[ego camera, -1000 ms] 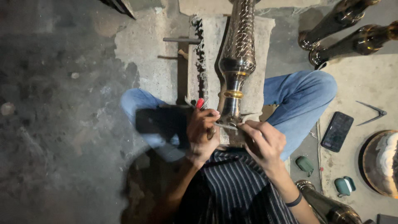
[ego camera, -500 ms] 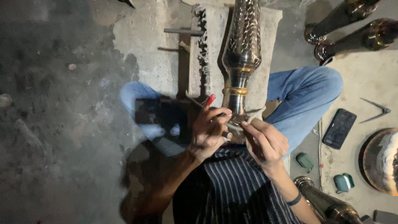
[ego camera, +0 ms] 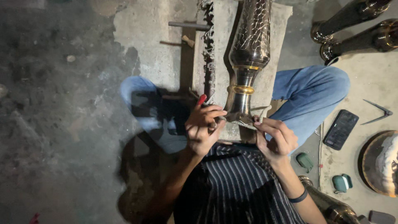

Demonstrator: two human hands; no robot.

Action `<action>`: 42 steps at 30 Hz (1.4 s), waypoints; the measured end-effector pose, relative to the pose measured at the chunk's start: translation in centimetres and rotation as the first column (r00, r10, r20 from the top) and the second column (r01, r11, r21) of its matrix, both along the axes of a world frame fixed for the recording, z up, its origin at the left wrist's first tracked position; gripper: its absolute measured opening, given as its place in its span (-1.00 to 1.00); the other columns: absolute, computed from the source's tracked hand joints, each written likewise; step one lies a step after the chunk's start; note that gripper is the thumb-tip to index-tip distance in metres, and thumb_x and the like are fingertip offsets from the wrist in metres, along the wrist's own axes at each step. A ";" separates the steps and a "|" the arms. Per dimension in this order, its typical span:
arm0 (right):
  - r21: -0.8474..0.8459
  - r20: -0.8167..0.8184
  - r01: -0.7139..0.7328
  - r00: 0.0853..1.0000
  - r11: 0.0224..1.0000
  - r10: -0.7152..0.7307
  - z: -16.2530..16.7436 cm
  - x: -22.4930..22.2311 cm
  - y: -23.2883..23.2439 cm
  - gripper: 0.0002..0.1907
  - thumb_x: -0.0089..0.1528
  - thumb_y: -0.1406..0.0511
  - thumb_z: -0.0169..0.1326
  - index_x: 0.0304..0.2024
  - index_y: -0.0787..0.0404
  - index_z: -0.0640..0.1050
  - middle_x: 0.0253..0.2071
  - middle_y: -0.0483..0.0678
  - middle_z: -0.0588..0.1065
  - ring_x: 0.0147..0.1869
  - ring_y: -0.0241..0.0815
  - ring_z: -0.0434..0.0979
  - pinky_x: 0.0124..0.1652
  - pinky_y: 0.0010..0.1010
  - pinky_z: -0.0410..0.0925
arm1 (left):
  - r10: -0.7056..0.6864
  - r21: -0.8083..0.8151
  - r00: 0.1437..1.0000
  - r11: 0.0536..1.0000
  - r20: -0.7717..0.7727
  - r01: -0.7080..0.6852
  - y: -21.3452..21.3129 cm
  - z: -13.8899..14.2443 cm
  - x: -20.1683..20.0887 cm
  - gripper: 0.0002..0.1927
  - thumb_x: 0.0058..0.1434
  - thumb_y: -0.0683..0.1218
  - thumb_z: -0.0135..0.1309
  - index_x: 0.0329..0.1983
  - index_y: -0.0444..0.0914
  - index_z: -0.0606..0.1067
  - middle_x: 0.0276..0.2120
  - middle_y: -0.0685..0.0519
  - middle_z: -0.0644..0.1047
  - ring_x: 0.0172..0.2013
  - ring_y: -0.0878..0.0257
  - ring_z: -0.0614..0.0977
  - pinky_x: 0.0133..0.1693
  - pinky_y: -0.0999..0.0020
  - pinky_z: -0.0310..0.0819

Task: The person sits cross-legged on the floor with a brass vase held against a sandbag on their lap. They hold a steel punch against the vase's surface and strike it with a wooden mallet, repositioning the punch repeatedly to work the metal around the vase's base and midsection.

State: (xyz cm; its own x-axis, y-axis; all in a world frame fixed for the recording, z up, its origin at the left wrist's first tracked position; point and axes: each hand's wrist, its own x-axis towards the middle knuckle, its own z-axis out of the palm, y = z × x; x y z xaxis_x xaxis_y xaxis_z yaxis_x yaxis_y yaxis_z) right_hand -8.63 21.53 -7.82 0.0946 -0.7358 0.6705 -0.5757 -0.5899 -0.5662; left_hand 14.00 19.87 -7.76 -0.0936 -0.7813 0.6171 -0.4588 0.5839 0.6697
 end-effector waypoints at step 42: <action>0.808 -0.240 0.203 0.971 0.554 -0.006 -9.8 -9.0 -8.8 -0.66 0.31 0.30 0.14 0.13 0.22 0.52 -0.23 0.28 0.56 -0.16 0.29 0.60 -0.21 -0.03 0.42 | -0.238 0.587 0.905 0.697 -0.352 0.411 -9.9 5.3 0.0 -0.77 0.47 -0.32 0.05 0.11 -0.29 0.33 -0.01 -0.07 0.56 -0.07 0.21 0.70 -0.02 0.41 0.71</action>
